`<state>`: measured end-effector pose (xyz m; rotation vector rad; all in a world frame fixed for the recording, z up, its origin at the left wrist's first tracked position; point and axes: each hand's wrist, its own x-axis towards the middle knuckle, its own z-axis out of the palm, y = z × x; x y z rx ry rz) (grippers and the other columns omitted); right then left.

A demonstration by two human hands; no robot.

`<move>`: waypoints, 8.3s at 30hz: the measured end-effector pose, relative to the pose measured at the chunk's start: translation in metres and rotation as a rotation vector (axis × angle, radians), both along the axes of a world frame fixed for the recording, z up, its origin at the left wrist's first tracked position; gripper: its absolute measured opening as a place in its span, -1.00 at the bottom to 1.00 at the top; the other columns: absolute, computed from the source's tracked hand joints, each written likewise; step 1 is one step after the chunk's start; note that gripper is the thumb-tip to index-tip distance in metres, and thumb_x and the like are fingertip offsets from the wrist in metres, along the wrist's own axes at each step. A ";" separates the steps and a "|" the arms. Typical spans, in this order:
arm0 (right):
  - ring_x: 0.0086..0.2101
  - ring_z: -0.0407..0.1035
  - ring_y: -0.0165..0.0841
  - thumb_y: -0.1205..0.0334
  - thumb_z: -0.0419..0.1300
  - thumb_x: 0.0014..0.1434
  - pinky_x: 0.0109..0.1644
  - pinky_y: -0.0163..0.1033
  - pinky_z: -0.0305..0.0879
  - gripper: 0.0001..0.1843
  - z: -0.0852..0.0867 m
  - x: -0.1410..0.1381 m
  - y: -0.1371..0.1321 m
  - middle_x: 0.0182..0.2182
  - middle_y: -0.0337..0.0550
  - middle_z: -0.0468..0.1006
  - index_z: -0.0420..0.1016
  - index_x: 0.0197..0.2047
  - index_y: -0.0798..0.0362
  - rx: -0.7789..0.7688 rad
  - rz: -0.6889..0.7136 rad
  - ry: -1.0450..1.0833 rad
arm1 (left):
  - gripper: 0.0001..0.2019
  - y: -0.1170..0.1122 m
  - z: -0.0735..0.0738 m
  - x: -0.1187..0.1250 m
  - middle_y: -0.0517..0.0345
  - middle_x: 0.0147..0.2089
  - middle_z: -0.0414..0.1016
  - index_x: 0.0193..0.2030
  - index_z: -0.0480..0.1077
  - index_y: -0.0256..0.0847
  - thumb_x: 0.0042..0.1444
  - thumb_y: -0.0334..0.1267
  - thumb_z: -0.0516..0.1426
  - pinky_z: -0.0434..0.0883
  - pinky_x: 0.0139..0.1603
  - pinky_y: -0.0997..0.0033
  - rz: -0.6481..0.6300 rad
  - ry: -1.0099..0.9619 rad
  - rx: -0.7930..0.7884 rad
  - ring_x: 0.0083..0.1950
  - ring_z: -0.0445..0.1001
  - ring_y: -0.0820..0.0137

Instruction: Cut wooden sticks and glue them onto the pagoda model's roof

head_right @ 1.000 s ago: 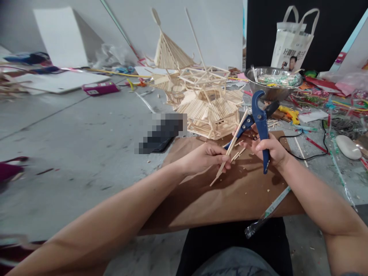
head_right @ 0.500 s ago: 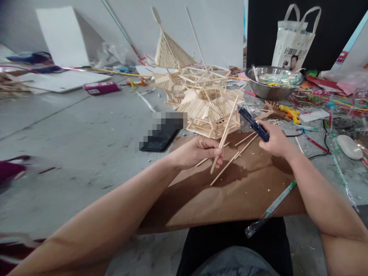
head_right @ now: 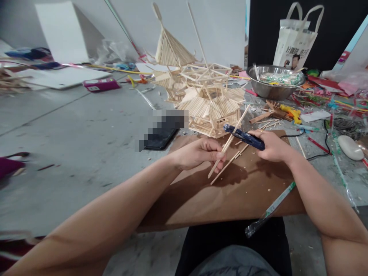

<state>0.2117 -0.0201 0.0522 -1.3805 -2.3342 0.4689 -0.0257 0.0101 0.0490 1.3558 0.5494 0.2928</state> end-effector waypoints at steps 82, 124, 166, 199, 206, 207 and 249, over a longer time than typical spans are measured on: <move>-0.31 0.41 -0.20 0.16 0.07 -0.04 -0.25 -0.21 0.24 -0.63 -0.015 -0.026 -0.009 -0.30 -0.05 0.52 0.35 -0.12 0.07 0.133 -0.410 -0.163 | -0.71 -0.010 -0.024 0.022 0.33 -0.62 -0.04 -0.61 0.01 -0.21 0.03 -0.20 0.00 0.03 -0.51 0.54 0.789 0.146 0.805 -0.54 -0.02 0.56; -0.22 0.37 -0.18 0.24 0.06 -0.05 -0.19 -0.13 0.28 -0.57 -0.023 -0.016 -0.006 -0.19 0.01 0.46 0.26 -0.06 0.09 0.392 -0.289 -0.110 | -0.65 0.000 -0.020 0.019 0.41 -0.77 -0.02 -0.58 0.32 -0.30 -0.19 -0.01 0.21 -0.16 -0.68 0.56 0.468 -0.214 0.181 -0.71 -0.10 0.68; -0.19 0.34 -0.17 0.25 0.10 -0.11 -0.19 -0.15 0.24 -0.47 -0.024 -0.008 0.000 -0.16 -0.02 0.44 0.19 0.00 0.08 0.342 -0.191 -0.135 | -0.63 0.002 -0.013 0.015 0.43 -0.77 -0.04 -0.60 0.28 -0.31 -0.24 -0.02 0.24 -0.22 -0.70 0.58 0.311 -0.181 0.021 -0.73 -0.15 0.71; -0.28 0.41 -0.21 0.18 0.11 -0.10 -0.24 -0.22 0.26 -0.61 -0.022 -0.015 -0.006 -0.31 -0.09 0.53 0.32 -0.13 0.01 0.229 -0.338 -0.179 | -0.65 -0.001 -0.019 0.015 0.45 -0.73 -0.04 -0.50 0.25 -0.27 -0.15 0.00 0.18 -0.13 -0.68 0.58 0.369 -0.133 0.176 -0.70 -0.10 0.68; -0.26 0.40 -0.20 0.28 0.09 -0.13 -0.22 -0.21 0.27 -0.57 -0.027 -0.015 -0.002 -0.27 -0.12 0.52 0.30 -0.10 0.01 0.238 -0.319 -0.187 | -0.67 -0.003 -0.024 0.018 0.38 -0.70 0.06 -0.60 0.20 -0.28 -0.06 -0.06 0.14 -0.07 -0.63 0.56 0.518 -0.107 0.349 -0.66 0.00 0.66; -0.24 0.39 -0.19 0.26 0.08 -0.12 -0.21 -0.20 0.27 -0.55 -0.027 -0.015 -0.001 -0.24 -0.10 0.51 0.28 -0.08 0.02 0.239 -0.314 -0.170 | -0.66 -0.003 -0.023 0.018 0.39 -0.71 0.03 -0.59 0.21 -0.28 -0.07 -0.05 0.15 -0.08 -0.64 0.56 0.513 -0.120 0.327 -0.66 -0.03 0.67; -0.16 0.31 -0.20 0.29 0.07 -0.04 -0.11 -0.12 0.23 -0.46 -0.028 -0.005 0.010 -0.11 0.01 0.39 0.13 0.06 0.09 0.346 -0.073 -0.115 | -0.68 0.000 -0.018 0.018 0.46 -0.75 -0.07 -0.52 0.24 -0.28 -0.15 -0.06 0.21 -0.11 -0.74 0.68 0.282 -0.177 -0.020 -0.73 -0.13 0.71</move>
